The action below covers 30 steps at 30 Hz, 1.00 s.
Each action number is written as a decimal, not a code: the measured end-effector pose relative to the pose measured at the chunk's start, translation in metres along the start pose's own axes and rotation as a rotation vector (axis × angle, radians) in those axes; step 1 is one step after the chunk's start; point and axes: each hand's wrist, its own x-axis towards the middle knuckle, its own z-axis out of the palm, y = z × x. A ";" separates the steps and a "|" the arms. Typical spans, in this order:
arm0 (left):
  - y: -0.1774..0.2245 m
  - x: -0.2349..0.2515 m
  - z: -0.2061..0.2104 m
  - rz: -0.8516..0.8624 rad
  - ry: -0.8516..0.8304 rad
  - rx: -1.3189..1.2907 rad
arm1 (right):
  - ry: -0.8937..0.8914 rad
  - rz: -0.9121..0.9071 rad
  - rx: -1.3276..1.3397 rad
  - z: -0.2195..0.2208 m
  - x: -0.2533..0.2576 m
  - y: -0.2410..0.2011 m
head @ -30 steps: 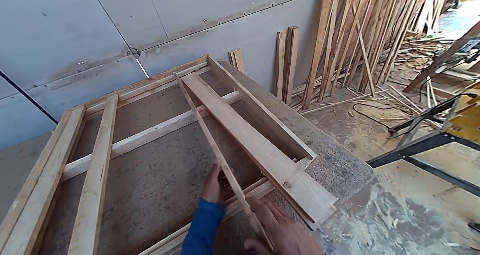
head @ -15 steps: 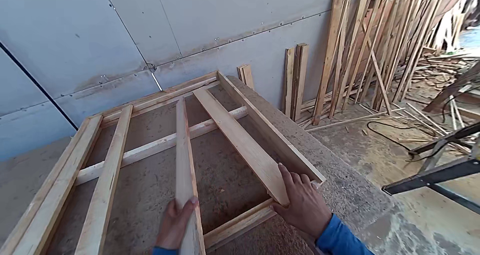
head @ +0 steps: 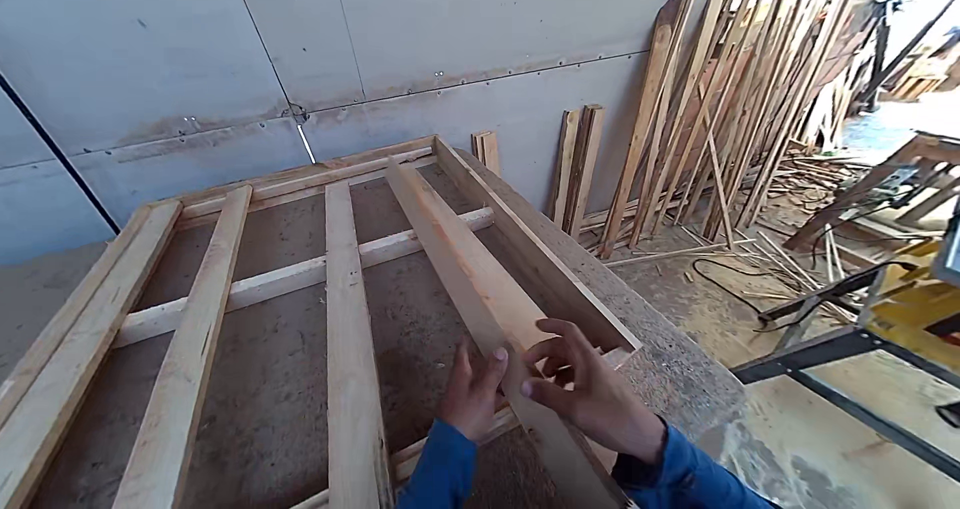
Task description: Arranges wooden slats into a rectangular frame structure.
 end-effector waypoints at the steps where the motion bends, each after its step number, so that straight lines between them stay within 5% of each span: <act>1: -0.007 0.005 0.005 -0.054 0.039 -0.086 | -0.028 -0.073 0.013 0.001 0.002 0.000; 6: -0.029 0.017 0.021 -0.007 0.255 0.120 | 0.189 -0.097 -0.351 -0.046 0.031 0.041; 11: -0.037 0.031 0.014 -0.054 0.369 0.079 | -0.201 0.189 -0.151 -0.040 0.100 0.103; 15: -0.028 0.020 0.022 0.089 0.566 -0.027 | -0.209 0.164 -0.182 -0.016 0.096 0.089; 22: 0.038 -0.059 0.050 0.205 0.692 0.516 | -0.399 0.060 -0.070 0.005 0.114 0.075; 27: 0.049 -0.006 0.082 0.369 0.583 0.813 | -0.462 0.126 0.764 -0.049 0.115 0.032; 30: 0.026 0.025 0.101 0.258 0.676 0.633 | -0.236 0.019 0.488 -0.050 0.120 0.019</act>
